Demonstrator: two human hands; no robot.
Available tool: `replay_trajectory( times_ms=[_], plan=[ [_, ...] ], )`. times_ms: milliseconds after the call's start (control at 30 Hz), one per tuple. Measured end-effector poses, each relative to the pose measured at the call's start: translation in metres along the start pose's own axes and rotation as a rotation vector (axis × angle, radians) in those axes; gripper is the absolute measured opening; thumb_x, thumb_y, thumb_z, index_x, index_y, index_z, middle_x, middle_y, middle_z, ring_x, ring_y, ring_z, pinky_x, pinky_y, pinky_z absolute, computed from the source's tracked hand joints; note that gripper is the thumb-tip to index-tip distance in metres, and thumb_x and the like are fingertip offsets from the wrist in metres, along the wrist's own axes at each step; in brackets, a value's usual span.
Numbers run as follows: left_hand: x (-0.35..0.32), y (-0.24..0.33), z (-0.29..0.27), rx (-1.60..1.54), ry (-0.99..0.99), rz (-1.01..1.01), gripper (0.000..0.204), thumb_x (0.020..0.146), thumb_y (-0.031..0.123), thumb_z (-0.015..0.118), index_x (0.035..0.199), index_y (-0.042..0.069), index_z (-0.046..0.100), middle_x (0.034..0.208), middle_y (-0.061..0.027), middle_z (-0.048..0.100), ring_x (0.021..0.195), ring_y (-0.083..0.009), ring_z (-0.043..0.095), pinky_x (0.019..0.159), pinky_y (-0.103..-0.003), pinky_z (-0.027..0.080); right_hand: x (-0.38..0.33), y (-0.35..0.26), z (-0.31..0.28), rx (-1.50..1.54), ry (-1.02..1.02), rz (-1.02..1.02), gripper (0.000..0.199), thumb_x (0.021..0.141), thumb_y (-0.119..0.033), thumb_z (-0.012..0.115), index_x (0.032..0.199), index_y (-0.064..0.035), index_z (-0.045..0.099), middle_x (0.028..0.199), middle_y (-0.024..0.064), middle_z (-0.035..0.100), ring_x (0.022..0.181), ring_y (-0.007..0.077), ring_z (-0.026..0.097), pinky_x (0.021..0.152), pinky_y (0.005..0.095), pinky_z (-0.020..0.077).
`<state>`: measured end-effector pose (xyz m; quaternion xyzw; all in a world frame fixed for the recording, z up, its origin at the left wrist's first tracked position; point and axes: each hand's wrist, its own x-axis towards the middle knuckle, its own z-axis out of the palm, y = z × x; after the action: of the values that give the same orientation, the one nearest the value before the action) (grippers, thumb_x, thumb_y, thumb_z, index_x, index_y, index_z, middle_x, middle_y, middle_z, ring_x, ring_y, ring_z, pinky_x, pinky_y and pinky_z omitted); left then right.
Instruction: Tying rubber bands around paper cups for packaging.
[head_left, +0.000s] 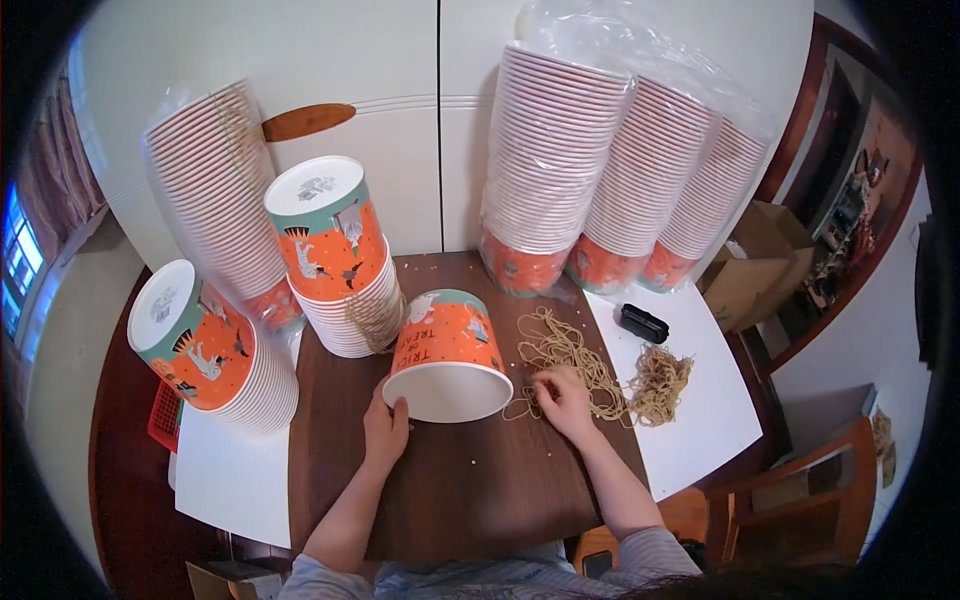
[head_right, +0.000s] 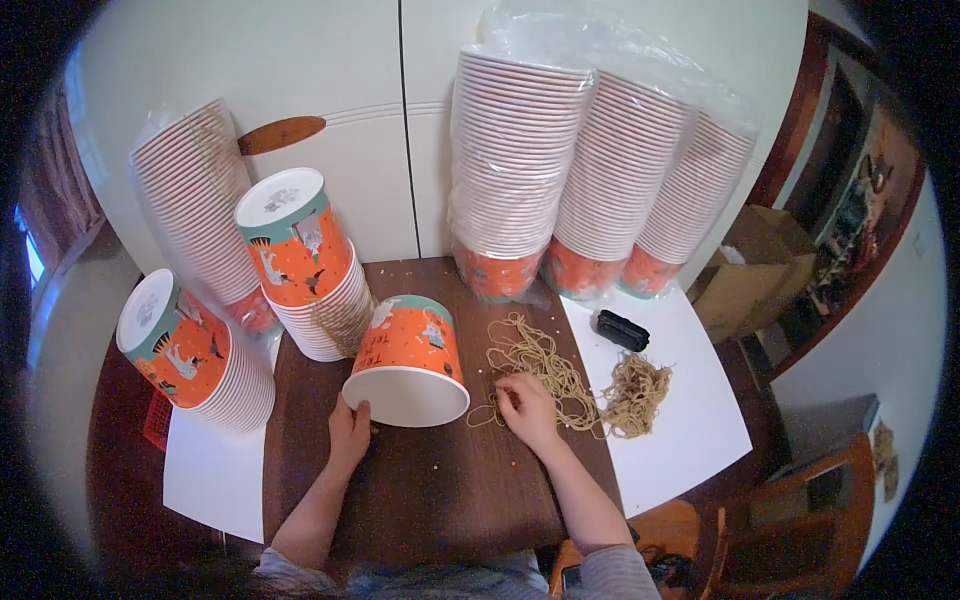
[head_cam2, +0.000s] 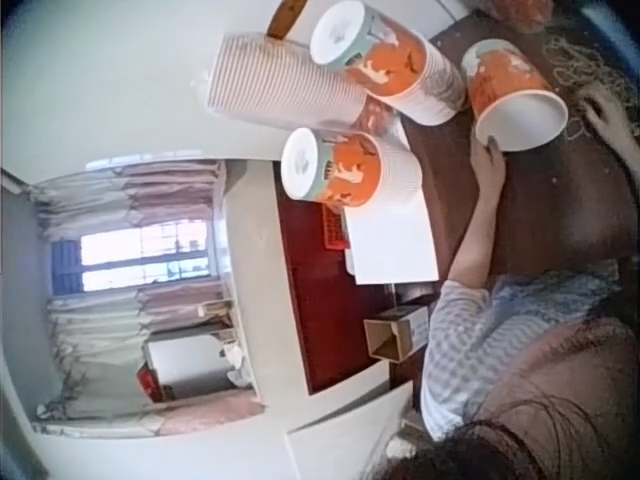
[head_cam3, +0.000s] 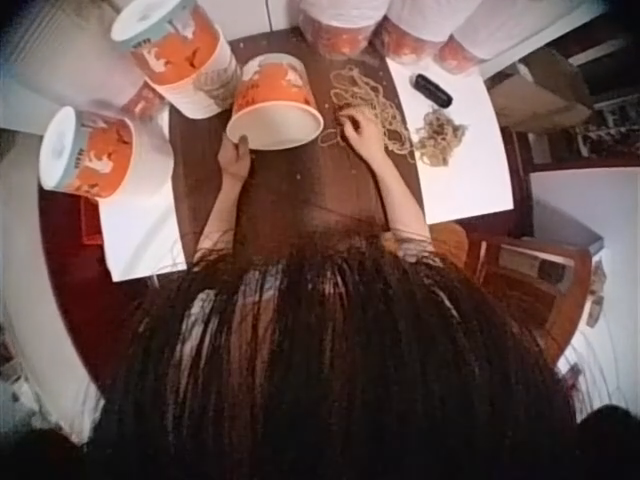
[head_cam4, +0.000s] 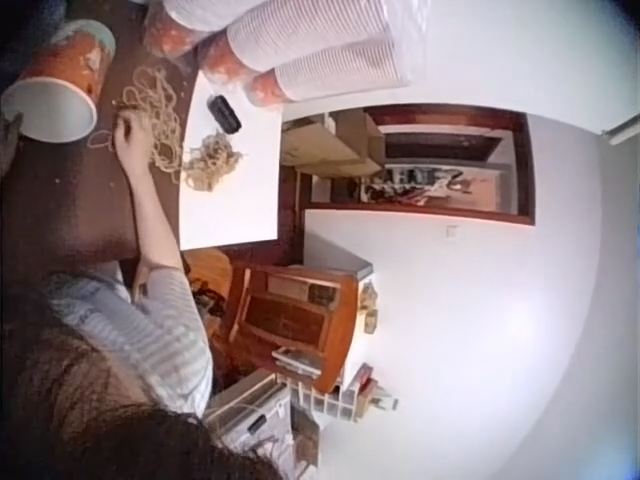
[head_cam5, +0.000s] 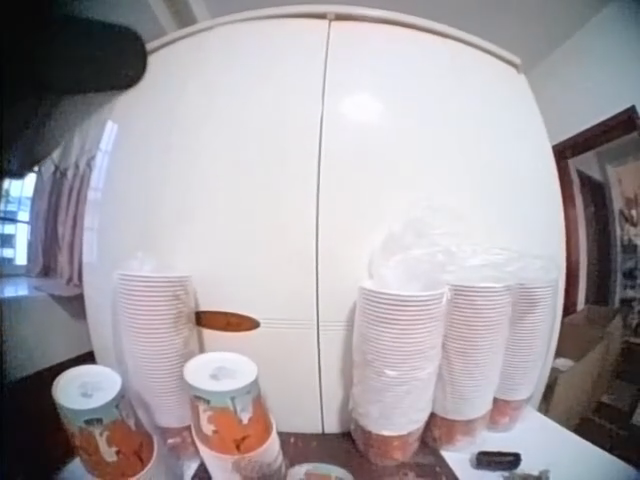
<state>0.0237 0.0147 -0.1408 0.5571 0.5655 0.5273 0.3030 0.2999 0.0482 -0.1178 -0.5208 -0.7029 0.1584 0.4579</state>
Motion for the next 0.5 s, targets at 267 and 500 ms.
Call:
replay_trajectory(
  times_ms=[267,500],
  plan=[
    [-0.003,0.013,0.000,0.018,-0.005,-0.129,0.032,0.083,0.006,0.045,0.113,-0.002,0.039,0.089,-0.0134,0.056,0.064,-0.0161,0.057,0.052,-0.027,0.047,-0.002,0.012,-0.010,-0.299,-0.232,-0.142,0.011,0.068,-0.012,0.061,0.079,-0.0095,0.061,0.088,0.0066,0.053,0.088,0.0263,0.048,0.077,0.0373,0.0371],
    [-0.003,0.012,0.001,0.049,-0.003,-0.070,0.032,0.082,0.006,0.046,0.112,-0.002,0.039,0.086,-0.0135,0.056,0.065,-0.0181,0.057,0.059,-0.028,0.046,-0.003,0.006,-0.010,-0.452,-0.241,-0.291,0.009,0.069,-0.011,0.060,0.078,-0.0097,0.062,0.094,0.0054,0.054,0.091,0.0244,0.048,0.078,0.0376,0.0360]
  ],
)
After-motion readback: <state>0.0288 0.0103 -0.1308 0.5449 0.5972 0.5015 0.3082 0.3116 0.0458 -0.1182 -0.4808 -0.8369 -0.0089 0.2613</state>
